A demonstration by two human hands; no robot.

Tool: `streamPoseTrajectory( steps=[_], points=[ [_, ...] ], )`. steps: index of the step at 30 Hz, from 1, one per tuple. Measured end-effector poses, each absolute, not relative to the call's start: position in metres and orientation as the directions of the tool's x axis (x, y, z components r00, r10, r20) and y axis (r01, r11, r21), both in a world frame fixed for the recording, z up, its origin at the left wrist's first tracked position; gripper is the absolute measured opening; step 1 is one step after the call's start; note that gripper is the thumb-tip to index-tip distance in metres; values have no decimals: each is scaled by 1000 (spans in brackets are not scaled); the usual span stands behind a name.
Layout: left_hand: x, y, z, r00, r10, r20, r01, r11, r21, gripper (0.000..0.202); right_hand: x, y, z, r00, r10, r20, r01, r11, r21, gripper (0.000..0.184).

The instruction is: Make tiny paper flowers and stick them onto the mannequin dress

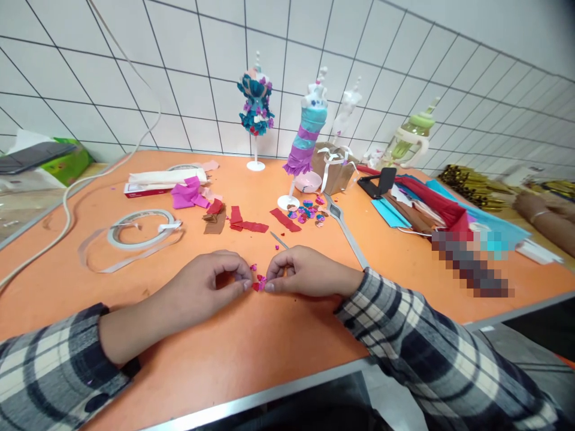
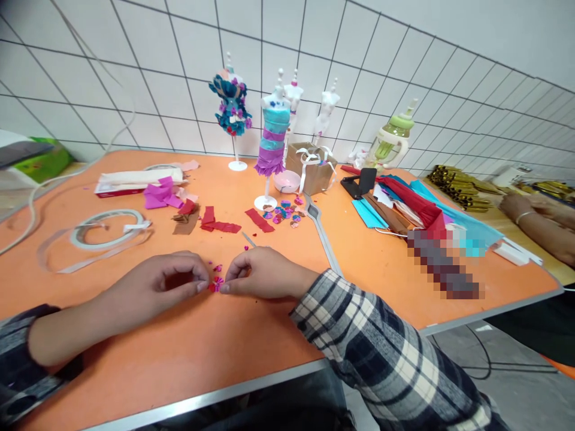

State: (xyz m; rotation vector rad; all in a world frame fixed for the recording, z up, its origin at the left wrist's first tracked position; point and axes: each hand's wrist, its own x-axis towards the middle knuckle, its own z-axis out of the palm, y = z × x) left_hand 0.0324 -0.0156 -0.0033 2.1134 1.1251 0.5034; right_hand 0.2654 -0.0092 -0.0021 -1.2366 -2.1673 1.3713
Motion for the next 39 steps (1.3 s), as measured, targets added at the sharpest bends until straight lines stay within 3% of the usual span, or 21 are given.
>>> streamPoseTrajectory(
  steps=[5, 14, 20, 25, 32, 36, 39],
  points=[
    [35, -17, -9, 589, 805, 72, 623, -509, 594, 20, 261, -11, -10, -526, 849, -50, 585, 319, -746, 11],
    [22, -17, -5, 612, 786, 89, 693, -587, 418, 26, 249, -15, -15, -543, 840, 7, 685, 447, -575, 12],
    [22, -15, -2, 737, 637, 226, 518, -747, 416, 29, 250, -16, -18, -604, 791, 95, 656, 562, -504, 14],
    [21, -12, -12, 659, 734, 166, 629, -658, 414, 21, 252, -18, -12, -510, 850, 130, 700, 498, -513, 15],
    [17, -11, -14, 559, 820, 124, 637, -521, 568, 17, 253, -16, -7, -495, 861, 113, 692, 470, -548, 13],
    [19, -16, -8, 573, 793, 208, 559, -563, 609, 18, 254, -16, -8, -466, 882, 77, 639, 396, -659, 14],
    [17, -19, -5, 603, 726, 331, 486, -663, 570, 19, 254, -14, -12, -510, 843, 172, 636, 504, -585, 24]
  ],
)
